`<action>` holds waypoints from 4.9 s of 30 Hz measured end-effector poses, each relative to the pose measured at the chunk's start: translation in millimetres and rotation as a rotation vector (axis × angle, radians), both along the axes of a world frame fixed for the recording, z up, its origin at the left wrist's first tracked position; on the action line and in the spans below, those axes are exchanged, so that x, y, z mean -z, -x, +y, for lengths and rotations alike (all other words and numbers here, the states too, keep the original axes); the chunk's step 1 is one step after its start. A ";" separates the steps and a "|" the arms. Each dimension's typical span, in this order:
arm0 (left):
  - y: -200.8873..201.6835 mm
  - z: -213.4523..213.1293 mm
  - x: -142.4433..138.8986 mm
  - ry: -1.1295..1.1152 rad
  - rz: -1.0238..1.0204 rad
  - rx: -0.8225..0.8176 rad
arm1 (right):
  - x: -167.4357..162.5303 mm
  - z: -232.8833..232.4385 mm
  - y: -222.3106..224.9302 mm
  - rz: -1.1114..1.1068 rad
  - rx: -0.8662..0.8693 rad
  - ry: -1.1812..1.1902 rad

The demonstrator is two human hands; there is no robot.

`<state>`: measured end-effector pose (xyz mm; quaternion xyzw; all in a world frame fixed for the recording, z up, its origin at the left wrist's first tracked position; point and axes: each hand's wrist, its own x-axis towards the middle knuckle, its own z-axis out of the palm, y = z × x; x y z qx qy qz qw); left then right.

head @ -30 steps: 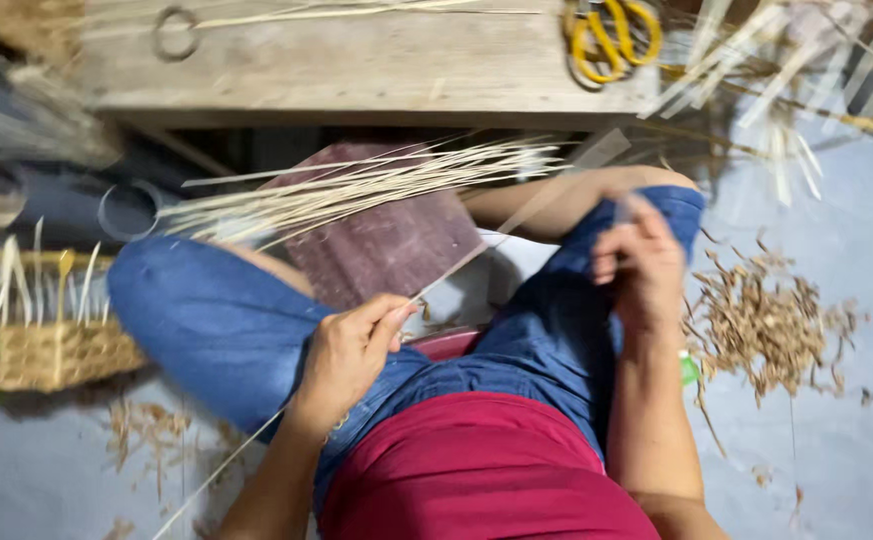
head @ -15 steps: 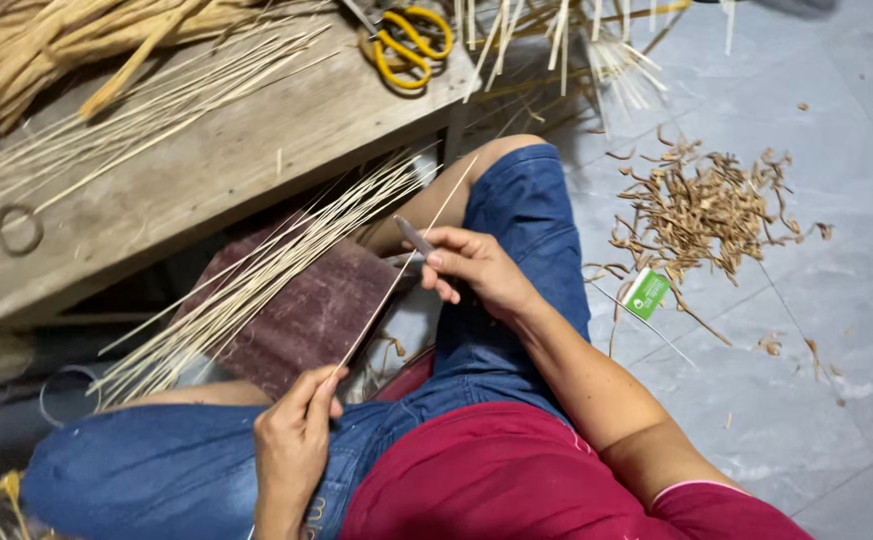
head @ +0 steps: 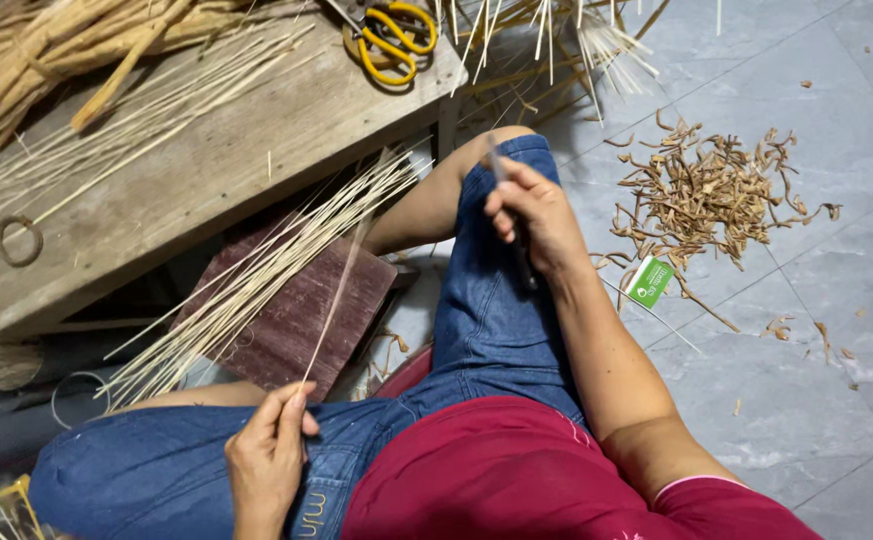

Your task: The person sits on the floor and uses a small knife to shave and split thin bamboo strips, drawing each strip along the blade to trim it, then sets finished strips on the workbench and picks up new ones from a pile.

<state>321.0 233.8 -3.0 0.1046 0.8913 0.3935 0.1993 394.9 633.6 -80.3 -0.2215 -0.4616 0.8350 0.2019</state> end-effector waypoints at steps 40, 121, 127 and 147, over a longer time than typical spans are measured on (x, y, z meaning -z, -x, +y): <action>0.6 22.7 -2.7 -0.191 -0.024 0.173 | -29.8 -95.1 9.6 -0.053 -0.707 -0.133; -17.8 69.9 29.4 -0.544 0.201 0.190 | 1.3 -98.3 25.3 0.081 -0.262 0.098; 2.4 87.2 47.0 -0.851 -0.060 -0.055 | 8.3 -125.4 28.4 0.043 -0.258 0.180; 68.8 37.2 -42.7 -0.786 0.096 0.000 | -50.1 -130.4 12.7 0.030 -0.678 -0.040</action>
